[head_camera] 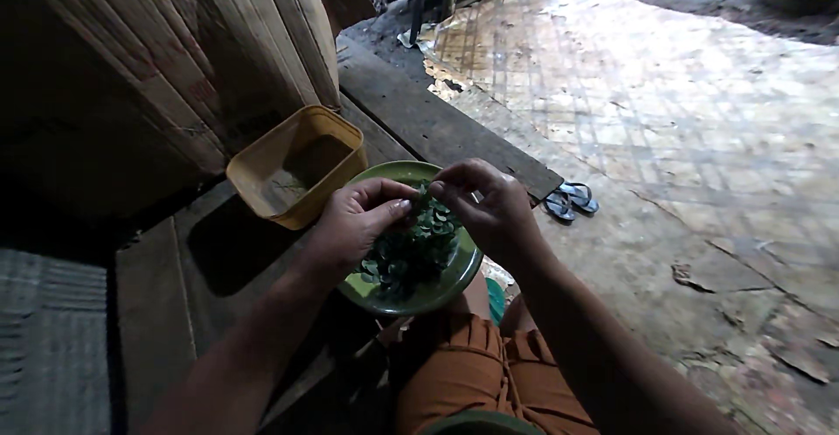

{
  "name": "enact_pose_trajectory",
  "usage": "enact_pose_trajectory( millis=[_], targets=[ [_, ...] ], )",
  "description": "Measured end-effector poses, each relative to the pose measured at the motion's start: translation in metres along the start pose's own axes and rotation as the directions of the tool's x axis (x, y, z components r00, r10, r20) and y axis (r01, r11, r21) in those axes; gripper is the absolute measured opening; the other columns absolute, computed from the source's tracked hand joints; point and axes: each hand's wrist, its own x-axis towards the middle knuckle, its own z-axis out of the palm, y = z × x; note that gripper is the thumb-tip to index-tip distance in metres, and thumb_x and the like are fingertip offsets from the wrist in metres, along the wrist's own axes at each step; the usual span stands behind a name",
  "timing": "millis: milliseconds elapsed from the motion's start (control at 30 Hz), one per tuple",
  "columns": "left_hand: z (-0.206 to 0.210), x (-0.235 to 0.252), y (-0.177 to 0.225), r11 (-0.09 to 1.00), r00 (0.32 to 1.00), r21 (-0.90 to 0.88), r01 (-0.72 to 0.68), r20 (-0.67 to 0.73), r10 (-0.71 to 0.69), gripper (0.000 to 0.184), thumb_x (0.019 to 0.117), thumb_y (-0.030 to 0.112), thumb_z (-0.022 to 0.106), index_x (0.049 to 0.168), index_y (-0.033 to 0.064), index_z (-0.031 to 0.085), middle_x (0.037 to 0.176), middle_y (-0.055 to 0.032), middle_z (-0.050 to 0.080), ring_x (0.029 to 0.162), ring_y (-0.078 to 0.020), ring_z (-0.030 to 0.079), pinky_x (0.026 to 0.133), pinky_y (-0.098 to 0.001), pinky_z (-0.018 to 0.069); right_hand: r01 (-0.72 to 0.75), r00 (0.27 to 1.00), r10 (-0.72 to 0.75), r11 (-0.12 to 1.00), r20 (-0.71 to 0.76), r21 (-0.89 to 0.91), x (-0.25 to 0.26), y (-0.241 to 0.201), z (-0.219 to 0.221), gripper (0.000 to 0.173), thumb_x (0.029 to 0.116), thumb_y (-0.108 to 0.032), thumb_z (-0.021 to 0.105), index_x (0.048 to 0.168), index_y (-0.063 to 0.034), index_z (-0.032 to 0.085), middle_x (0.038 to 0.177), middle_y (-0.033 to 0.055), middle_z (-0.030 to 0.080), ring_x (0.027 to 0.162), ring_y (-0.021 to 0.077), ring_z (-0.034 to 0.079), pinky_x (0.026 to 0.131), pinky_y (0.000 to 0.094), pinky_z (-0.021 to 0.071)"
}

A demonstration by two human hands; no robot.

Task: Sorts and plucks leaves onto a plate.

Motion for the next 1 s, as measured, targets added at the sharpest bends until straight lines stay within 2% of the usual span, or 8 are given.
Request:
enact_pose_trajectory(
  millis=[133, 200, 300, 400, 800, 900, 933, 1000],
  targets=[
    [-0.003, 0.004, -0.007, 0.999, 0.998, -0.046, -0.016, 0.065, 0.019, 0.035, 0.1015, 0.018, 0.063, 0.135, 0.0079, 0.059, 0.112, -0.0020, 0.070, 0.096, -0.0114, 0.070, 0.084, -0.0294, 0.0611, -0.094, 0.996, 0.092, 0.986, 0.018, 0.135, -0.001, -0.001, 0.002, 0.014, 0.0995, -0.020, 0.065, 0.103, -0.0074, 0.071, 0.088, -0.0028, 0.068, 0.078, 0.0008, 0.063, 0.073, 0.0201, 0.0544],
    [0.001, 0.003, -0.010, 0.998, 0.997, -0.048, -0.040, 0.070, 0.043, 0.043, 0.0973, 0.016, 0.068, 0.138, 0.0086, 0.057, 0.113, -0.0012, 0.070, 0.095, -0.0099, 0.070, 0.084, -0.0268, 0.0603, -0.151, 0.988, 0.150, 0.956, 0.026, 0.251, -0.003, -0.002, 0.006, 0.011, 0.0991, -0.019, 0.066, 0.102, -0.0091, 0.071, 0.083, -0.0054, 0.067, 0.073, -0.0008, 0.062, 0.067, 0.0177, 0.0530],
    [0.009, 0.000, -0.011, 0.995, 0.996, -0.029, -0.093, -0.005, 0.093, 0.028, 0.0945, 0.002, 0.069, 0.121, 0.0058, 0.065, 0.095, -0.0011, 0.070, 0.080, -0.0072, 0.069, 0.074, -0.0227, 0.0601, -0.178, 0.984, 0.173, 0.917, 0.047, 0.358, -0.004, -0.003, 0.010, 0.010, 0.0991, -0.019, 0.066, 0.101, -0.0105, 0.071, 0.081, -0.0067, 0.067, 0.070, -0.0009, 0.062, 0.065, 0.0168, 0.0528],
    [0.011, -0.001, -0.013, 0.991, 0.992, -0.056, -0.125, -0.037, 0.123, 0.012, 0.0957, -0.002, 0.066, 0.106, 0.0040, 0.066, 0.088, -0.0019, 0.069, 0.074, -0.0078, 0.068, 0.070, -0.0234, 0.0611, -0.174, 0.985, 0.166, 0.919, 0.053, 0.353, -0.006, -0.004, 0.012, 0.010, 0.0996, -0.018, 0.065, 0.100, -0.0101, 0.071, 0.082, -0.0064, 0.067, 0.072, -0.0009, 0.061, 0.066, 0.0169, 0.0521],
    [0.000, 0.006, -0.014, 0.988, 0.987, 0.059, -0.142, -0.061, 0.146, 0.007, 0.0960, 0.001, 0.067, 0.102, 0.0047, 0.066, 0.083, -0.0028, 0.070, 0.069, -0.0107, 0.070, 0.067, -0.0265, 0.0633, -0.241, 0.964, 0.267, 0.876, -0.005, 0.418, -0.007, 0.011, -0.005, 0.006, 0.0988, -0.013, 0.065, 0.100, -0.0088, 0.069, 0.079, -0.0046, 0.066, 0.068, 0.0019, 0.063, 0.061, 0.0186, 0.0548],
    [-0.005, 0.007, -0.016, 0.955, 0.982, 0.231, -0.184, -0.002, 0.190, 0.011, 0.0948, 0.008, 0.071, 0.105, 0.0074, 0.068, 0.091, -0.0013, 0.070, 0.079, -0.0086, 0.068, 0.072, -0.0243, 0.0593, -0.250, 0.962, 0.274, 0.885, -0.006, 0.392, -0.006, 0.009, -0.004, 0.007, 0.0991, -0.014, 0.065, 0.101, -0.0085, 0.069, 0.079, -0.0038, 0.067, 0.066, 0.0025, 0.063, 0.060, 0.0192, 0.0553],
    [-0.006, 0.007, -0.016, 0.931, 0.980, 0.309, -0.195, 0.024, 0.197, 0.016, 0.0941, 0.012, 0.072, 0.110, 0.0096, 0.069, 0.100, 0.0000, 0.071, 0.088, -0.0072, 0.068, 0.078, -0.0245, 0.0586, -0.250, 0.962, 0.272, 0.894, -0.006, 0.372, -0.006, 0.007, -0.004, 0.007, 0.0993, -0.014, 0.066, 0.101, -0.0083, 0.069, 0.079, -0.0037, 0.067, 0.066, 0.0022, 0.063, 0.060, 0.0188, 0.0548],
    [-0.006, 0.006, -0.018, 0.868, 0.968, 0.430, -0.249, 0.076, 0.240, 0.032, 0.0926, 0.020, 0.075, 0.123, 0.0117, 0.068, 0.123, -0.0006, 0.066, 0.114, -0.0081, 0.063, 0.098, -0.0300, 0.0533, -0.230, 0.969, 0.248, 0.915, -0.011, 0.331, -0.006, 0.005, -0.002, 0.007, 0.0989, -0.014, 0.066, 0.101, -0.0080, 0.069, 0.079, -0.0044, 0.067, 0.067, 0.0007, 0.063, 0.061, 0.0177, 0.0545]
  ],
)
